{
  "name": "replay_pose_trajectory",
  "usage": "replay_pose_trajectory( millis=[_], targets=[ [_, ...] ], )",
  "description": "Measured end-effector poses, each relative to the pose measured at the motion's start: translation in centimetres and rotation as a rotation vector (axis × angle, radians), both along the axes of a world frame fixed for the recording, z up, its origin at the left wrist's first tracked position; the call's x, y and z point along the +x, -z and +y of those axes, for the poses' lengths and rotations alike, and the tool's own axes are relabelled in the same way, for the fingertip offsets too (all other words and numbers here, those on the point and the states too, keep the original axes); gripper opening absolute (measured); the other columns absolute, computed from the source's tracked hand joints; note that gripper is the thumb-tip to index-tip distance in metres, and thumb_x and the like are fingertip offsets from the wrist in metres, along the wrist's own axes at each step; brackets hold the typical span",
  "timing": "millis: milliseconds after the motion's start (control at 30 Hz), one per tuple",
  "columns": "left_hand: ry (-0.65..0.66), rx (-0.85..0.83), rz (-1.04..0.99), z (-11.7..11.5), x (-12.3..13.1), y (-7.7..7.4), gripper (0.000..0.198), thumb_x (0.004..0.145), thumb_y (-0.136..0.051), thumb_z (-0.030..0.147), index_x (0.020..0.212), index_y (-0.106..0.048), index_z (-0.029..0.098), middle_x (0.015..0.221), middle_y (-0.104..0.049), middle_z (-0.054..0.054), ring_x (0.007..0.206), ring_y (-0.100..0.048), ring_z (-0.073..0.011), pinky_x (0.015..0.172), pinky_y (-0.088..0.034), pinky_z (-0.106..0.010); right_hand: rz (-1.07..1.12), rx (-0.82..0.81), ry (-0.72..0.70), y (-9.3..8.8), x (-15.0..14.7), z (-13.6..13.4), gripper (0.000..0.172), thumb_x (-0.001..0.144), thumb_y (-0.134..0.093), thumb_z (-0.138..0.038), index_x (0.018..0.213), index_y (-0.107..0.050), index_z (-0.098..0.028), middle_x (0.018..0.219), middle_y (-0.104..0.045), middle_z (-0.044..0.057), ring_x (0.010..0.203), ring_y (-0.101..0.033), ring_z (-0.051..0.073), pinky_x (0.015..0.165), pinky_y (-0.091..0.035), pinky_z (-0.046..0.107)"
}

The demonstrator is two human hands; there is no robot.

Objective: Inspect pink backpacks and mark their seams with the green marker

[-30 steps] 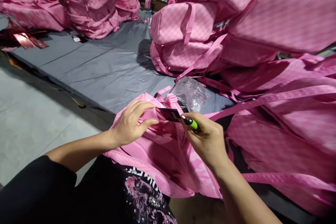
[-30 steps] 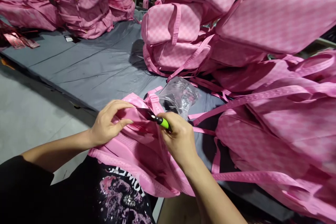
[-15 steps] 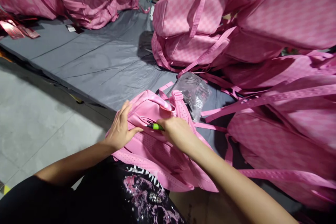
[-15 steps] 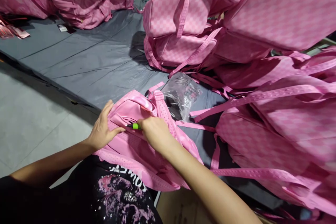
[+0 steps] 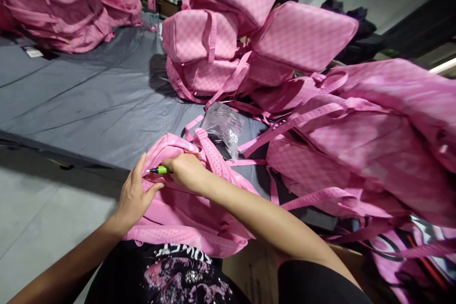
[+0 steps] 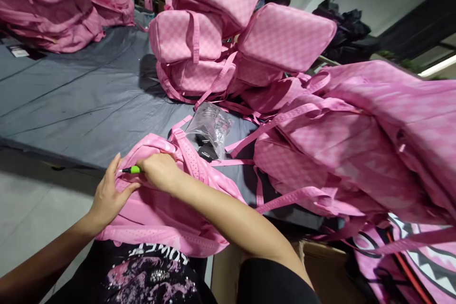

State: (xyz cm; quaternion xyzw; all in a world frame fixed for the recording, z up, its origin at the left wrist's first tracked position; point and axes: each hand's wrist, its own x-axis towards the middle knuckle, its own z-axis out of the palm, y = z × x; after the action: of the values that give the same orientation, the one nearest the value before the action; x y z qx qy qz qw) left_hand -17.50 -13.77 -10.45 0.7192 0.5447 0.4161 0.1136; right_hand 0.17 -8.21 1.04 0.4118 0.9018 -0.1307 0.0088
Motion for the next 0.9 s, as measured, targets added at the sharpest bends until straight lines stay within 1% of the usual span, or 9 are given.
replay_pose_trajectory(
  millis=[100, 233, 400, 500, 600, 667, 733, 800, 900],
  targets=[
    [0.008, -0.007, -0.010, 0.3, -0.3, -0.1, 0.090, 0.087, -0.071, 0.035, 0.158, -0.017, 0.022, 0.144, -0.055, -0.018, 0.129, -0.059, -0.0310, 0.104, -0.054, -0.046, -0.081, 0.041, -0.075, -0.3, -0.4, 0.4, 0.040, 0.098, -0.050, -0.050, 0.097, -0.071, -0.016, 0.085, -0.074, 0.009, 0.071, -0.066, 0.021, 0.059, -0.039, 0.028],
    [0.018, -0.046, -0.019, 0.9, -0.5, -0.2, 0.084, 0.089, -0.067, 0.036, 0.157, -0.021, 0.021, 0.143, -0.055, -0.017, 0.127, -0.061, -0.0302, 0.105, -0.053, -0.045, -0.261, 0.039, -0.119, -1.5, 1.8, -0.6, 0.026, 0.102, -0.044, -0.022, 0.105, -0.068, -0.013, 0.095, -0.074, 0.013, 0.081, -0.070, 0.023, 0.065, -0.046, 0.031],
    [-0.036, -0.270, -0.080, 2.1, -1.0, -0.6, 0.087, 0.084, -0.069, 0.050, 0.154, -0.031, 0.017, 0.128, -0.065, -0.016, 0.116, -0.066, -0.0315, 0.101, -0.053, -0.048, -0.400, -0.068, 0.196, -3.1, 7.0, -3.1, 0.019, 0.099, -0.050, -0.018, 0.093, -0.068, -0.011, 0.085, -0.074, 0.015, 0.081, -0.072, 0.026, 0.068, -0.046, 0.030],
    [0.073, -0.490, -0.101, 2.8, -1.8, -0.8, 0.084, 0.078, -0.070, 0.055, 0.148, -0.043, 0.018, 0.134, -0.063, -0.014, 0.124, -0.061, -0.0330, 0.105, -0.049, -0.048, -0.323, -0.030, 0.344, -3.1, 8.9, -5.6, 0.017, 0.096, -0.049, -0.012, 0.101, -0.065, -0.013, 0.092, -0.075, 0.013, 0.082, -0.071, 0.021, 0.068, -0.045, 0.026],
    [0.237, -0.589, -0.102, 2.7, -2.2, -1.7, 0.065, 0.080, -0.066, 0.058, 0.131, -0.061, 0.018, 0.127, -0.070, -0.009, 0.118, -0.065, -0.0317, 0.101, -0.052, -0.041, -0.122, -0.341, 0.405, -1.3, 9.8, -8.5, 0.012, 0.092, -0.056, -0.016, 0.098, -0.066, -0.015, 0.084, -0.074, 0.004, 0.072, -0.067, 0.014, 0.060, -0.042, 0.020],
    [0.257, -0.590, -0.067, 2.0, -1.8, -3.8, 0.050, 0.084, -0.062, 0.057, 0.114, -0.070, 0.018, 0.108, -0.076, -0.005, 0.101, -0.072, -0.0291, 0.088, -0.056, -0.036, -0.017, -0.543, 0.405, 0.3, 10.3, -10.4, 0.012, 0.086, -0.063, -0.018, 0.095, -0.070, -0.016, 0.081, -0.074, 0.002, 0.070, -0.067, 0.014, 0.060, -0.043, 0.020],
    [0.283, -0.502, -0.015, 0.9, -1.1, -7.4, 0.039, 0.084, -0.063, 0.051, 0.103, -0.075, 0.019, 0.093, -0.078, -0.002, 0.083, -0.073, -0.0255, 0.075, -0.056, -0.032, 0.068, -0.554, 0.433, 1.0, 10.8, -12.3, 0.017, 0.084, -0.064, -0.020, 0.099, -0.074, -0.018, 0.085, -0.076, 0.004, 0.076, -0.069, 0.017, 0.066, -0.048, 0.023],
    [0.379, -0.313, 0.029, -0.3, -0.2, -12.4, 0.032, 0.081, -0.063, 0.038, 0.106, -0.076, 0.023, 0.087, -0.078, 0.001, 0.071, -0.071, -0.0216, 0.066, -0.055, -0.029, 0.244, -0.496, 0.470, 0.3, 11.2, -14.4, 0.028, 0.085, -0.063, -0.022, 0.112, -0.074, -0.021, 0.102, -0.077, 0.007, 0.092, -0.070, 0.020, 0.081, -0.053, 0.028],
    [0.537, 0.077, 0.095, -1.7, 1.1, -21.6, 0.049, 0.071, -0.057, 0.024, 0.117, -0.074, 0.027, 0.082, -0.076, 0.004, 0.065, -0.069, -0.0177, 0.059, -0.053, -0.026, 0.498, -0.391, 0.472, -3.0, 11.7, -17.6, 0.043, 0.086, -0.062, -0.024, 0.128, -0.068, -0.025, 0.122, -0.072, 0.009, 0.112, -0.067, 0.023, 0.097, -0.053, 0.034]
  ],
)
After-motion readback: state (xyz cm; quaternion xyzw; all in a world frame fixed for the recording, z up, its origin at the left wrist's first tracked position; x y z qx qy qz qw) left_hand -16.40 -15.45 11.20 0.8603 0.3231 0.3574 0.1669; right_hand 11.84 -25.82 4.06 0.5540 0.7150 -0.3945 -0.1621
